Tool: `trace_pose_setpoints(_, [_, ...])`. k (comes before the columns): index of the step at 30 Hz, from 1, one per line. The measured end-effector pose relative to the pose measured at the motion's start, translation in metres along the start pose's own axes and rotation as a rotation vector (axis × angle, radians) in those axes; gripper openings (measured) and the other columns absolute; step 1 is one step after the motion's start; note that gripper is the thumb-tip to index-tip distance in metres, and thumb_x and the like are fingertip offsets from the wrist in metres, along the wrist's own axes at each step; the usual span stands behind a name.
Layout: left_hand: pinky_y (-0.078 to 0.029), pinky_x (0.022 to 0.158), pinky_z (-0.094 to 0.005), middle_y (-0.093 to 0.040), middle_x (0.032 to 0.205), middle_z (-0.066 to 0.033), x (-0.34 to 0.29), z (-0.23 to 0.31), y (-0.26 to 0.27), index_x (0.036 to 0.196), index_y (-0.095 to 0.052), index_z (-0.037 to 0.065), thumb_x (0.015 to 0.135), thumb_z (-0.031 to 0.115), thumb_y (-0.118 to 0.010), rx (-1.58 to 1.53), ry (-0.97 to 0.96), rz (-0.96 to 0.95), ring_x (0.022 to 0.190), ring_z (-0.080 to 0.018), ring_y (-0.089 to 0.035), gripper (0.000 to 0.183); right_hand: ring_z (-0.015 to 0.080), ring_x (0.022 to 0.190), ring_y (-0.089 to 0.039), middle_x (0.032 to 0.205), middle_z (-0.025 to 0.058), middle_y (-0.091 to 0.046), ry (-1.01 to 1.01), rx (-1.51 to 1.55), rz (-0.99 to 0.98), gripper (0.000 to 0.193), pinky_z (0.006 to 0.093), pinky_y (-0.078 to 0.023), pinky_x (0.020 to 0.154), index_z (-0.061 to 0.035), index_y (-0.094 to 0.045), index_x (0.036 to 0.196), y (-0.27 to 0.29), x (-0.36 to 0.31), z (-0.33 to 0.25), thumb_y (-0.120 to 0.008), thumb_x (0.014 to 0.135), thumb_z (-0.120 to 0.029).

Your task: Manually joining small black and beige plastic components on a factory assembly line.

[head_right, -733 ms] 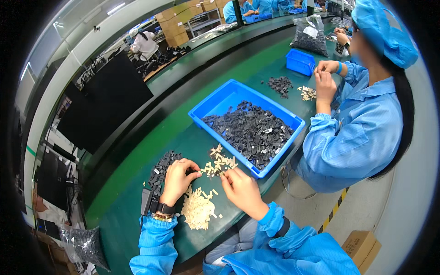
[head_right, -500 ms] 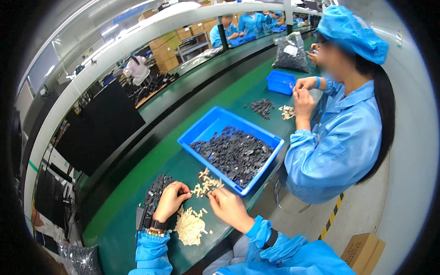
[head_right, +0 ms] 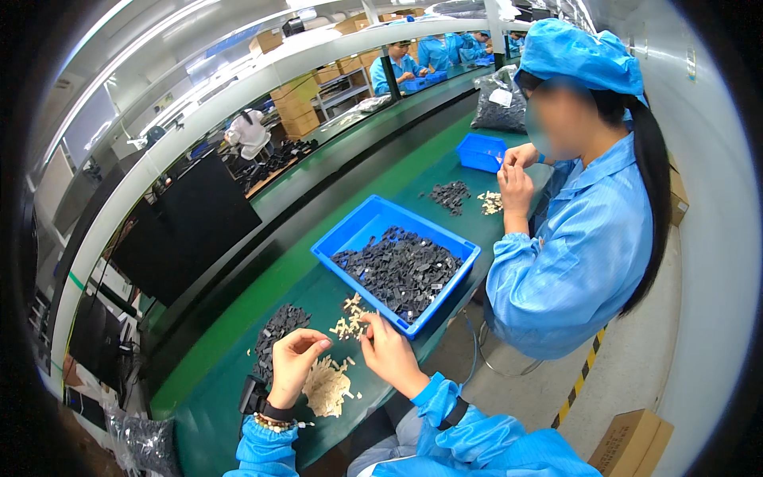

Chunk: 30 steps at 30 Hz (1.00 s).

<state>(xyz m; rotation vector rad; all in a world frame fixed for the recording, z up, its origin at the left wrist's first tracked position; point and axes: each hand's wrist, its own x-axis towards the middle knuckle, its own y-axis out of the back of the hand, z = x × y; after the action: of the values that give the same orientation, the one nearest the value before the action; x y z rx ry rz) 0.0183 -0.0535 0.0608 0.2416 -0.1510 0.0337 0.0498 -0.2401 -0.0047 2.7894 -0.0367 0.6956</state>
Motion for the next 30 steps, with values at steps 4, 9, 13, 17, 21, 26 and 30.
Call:
trace_pose_setpoints(4, [-0.054, 0.085, -0.0277, -0.072, 0.099, -0.0089, -0.03, 0.009, -0.015, 0.105, -0.064, 0.0, 0.093, 0.005, -0.07, -0.366, 0.103, 0.036, 0.091, -0.0147, -0.069, 0.014, 0.009, 0.057, -0.054, 0.088, 0.0059, -0.066, 0.003, 0.193, -0.017, 0.018, 0.026, -0.044, 0.053, -0.0042, -0.065, 0.11, 0.009, -0.009, -0.02, -0.068, 0.092, -0.009])
trace_pose_setpoints(9, [-0.05, 0.087, -0.0271, -0.064, 0.102, -0.0023, -0.066, 0.017, -0.034, 0.107, -0.062, 0.003, 0.099, 0.011, -0.065, -0.524, 0.179, 0.07, 0.094, -0.011, -0.061, 0.012, 0.004, 0.058, -0.052, 0.09, 0.0045, -0.065, 0.038, 0.374, -0.167, 0.009, 0.0218, -0.04, 0.051, -0.0018, -0.066, 0.101, 0.02, -0.034, -0.059, -0.067, 0.094, -0.008])
trace_pose_setpoints(13, [-0.05, 0.086, -0.0253, -0.064, 0.101, -0.0022, -0.089, 0.022, -0.043, 0.107, -0.062, 0.003, 0.098, 0.01, -0.065, -0.543, 0.205, 0.11, 0.092, -0.0111, -0.061, 0.011, 0.003, 0.055, -0.051, 0.085, 0.0033, -0.064, 0.011, 0.399, -0.215, 0.007, 0.0209, -0.038, 0.048, -0.0014, -0.066, 0.098, 0.019, -0.05, -0.055, -0.068, 0.093, -0.007])
trace_pose_setpoints(17, [-0.051, 0.087, -0.0266, -0.065, 0.103, -0.0037, -0.11, 0.015, -0.047, 0.108, -0.063, 0.001, 0.097, 0.008, -0.066, -0.562, 0.22, 0.166, 0.095, -0.0119, -0.063, 0.013, 0.0029, 0.054, -0.051, 0.081, 0.0031, -0.064, -0.025, 0.378, -0.266, 0.006, 0.0212, -0.037, 0.047, -0.0013, -0.065, 0.095, 0.022, -0.061, -0.055, -0.069, 0.092, -0.006])
trace_pose_setpoints(21, [-0.051, 0.087, -0.0263, -0.066, 0.104, -0.0047, -0.122, 0.005, -0.05, 0.108, -0.064, 0.0, 0.097, 0.006, -0.066, -0.591, 0.235, 0.242, 0.095, -0.0113, -0.063, 0.013, 0.0058, 0.052, -0.051, 0.08, 0.005, -0.064, -0.049, 0.286, -0.279, 0.007, 0.0229, -0.039, 0.047, -0.0019, -0.065, 0.093, 0.019, -0.066, -0.064, -0.071, 0.09, -0.004])
trace_pose_setpoints(26, [-0.051, 0.089, -0.0253, -0.067, 0.106, -0.0064, -0.122, -0.001, -0.046, 0.109, -0.063, -0.003, 0.097, 0.001, -0.065, -0.46, 0.188, 0.342, 0.097, -0.0105, -0.063, 0.013, 0.0127, 0.053, -0.055, 0.081, 0.0069, -0.067, 0.044, 0.13, -0.181, 0.011, 0.0273, -0.043, 0.048, -0.003, -0.067, 0.092, 0.004, -0.068, -0.067, -0.074, 0.083, -0.001])
trace_pose_setpoints(30, [-0.051, 0.089, -0.0254, -0.067, 0.106, -0.007, -0.12, -0.01, -0.044, 0.11, -0.062, -0.005, 0.096, -0.001, -0.064, -0.448, 0.197, 0.378, 0.097, -0.0112, -0.064, 0.014, 0.0137, 0.057, -0.06, 0.083, 0.0092, -0.068, 0.198, 0.038, -0.222, 0.013, 0.0267, -0.046, 0.05, -0.0014, -0.069, 0.092, -0.003, -0.062, -0.062, -0.073, 0.081, 0.003])
